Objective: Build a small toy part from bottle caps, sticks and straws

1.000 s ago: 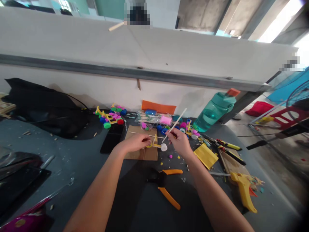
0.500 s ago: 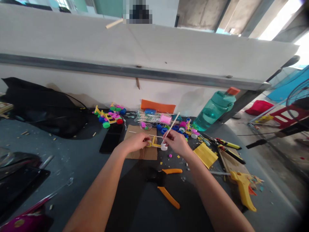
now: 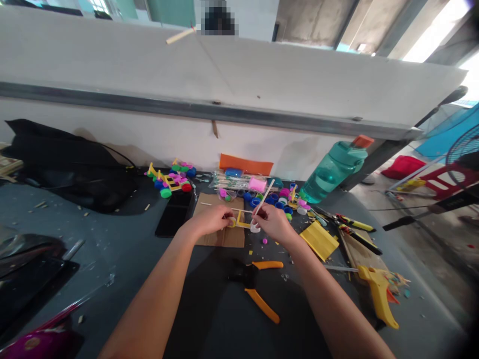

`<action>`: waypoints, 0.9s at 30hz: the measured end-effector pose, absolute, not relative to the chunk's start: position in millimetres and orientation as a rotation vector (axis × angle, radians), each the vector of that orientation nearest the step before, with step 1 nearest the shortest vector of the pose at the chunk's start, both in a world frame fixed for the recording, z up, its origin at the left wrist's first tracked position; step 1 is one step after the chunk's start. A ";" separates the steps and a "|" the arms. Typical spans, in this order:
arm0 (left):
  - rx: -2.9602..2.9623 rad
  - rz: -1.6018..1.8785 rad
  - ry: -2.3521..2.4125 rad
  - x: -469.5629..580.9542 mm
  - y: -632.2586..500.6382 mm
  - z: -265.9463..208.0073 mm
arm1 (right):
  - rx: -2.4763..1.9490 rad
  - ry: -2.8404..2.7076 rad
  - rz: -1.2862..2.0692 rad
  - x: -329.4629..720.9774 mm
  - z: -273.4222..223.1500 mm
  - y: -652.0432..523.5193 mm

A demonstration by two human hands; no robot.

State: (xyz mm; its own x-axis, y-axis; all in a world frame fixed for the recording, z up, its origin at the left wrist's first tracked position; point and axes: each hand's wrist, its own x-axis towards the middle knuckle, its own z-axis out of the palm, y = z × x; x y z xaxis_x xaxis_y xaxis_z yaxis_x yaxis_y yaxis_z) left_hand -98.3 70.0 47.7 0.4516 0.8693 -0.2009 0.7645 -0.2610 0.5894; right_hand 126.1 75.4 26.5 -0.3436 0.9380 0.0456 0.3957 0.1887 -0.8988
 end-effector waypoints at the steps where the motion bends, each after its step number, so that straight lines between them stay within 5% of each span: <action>1: 2.079 0.217 1.362 -98.2 69.8 48.1 | -1.250 -1.849 1.110 125.8 26.7 75.3; 27: 2.015 0.221 1.396 -97.2 68.9 48.6 | -1.179 -1.934 1.071 124.3 28.6 72.0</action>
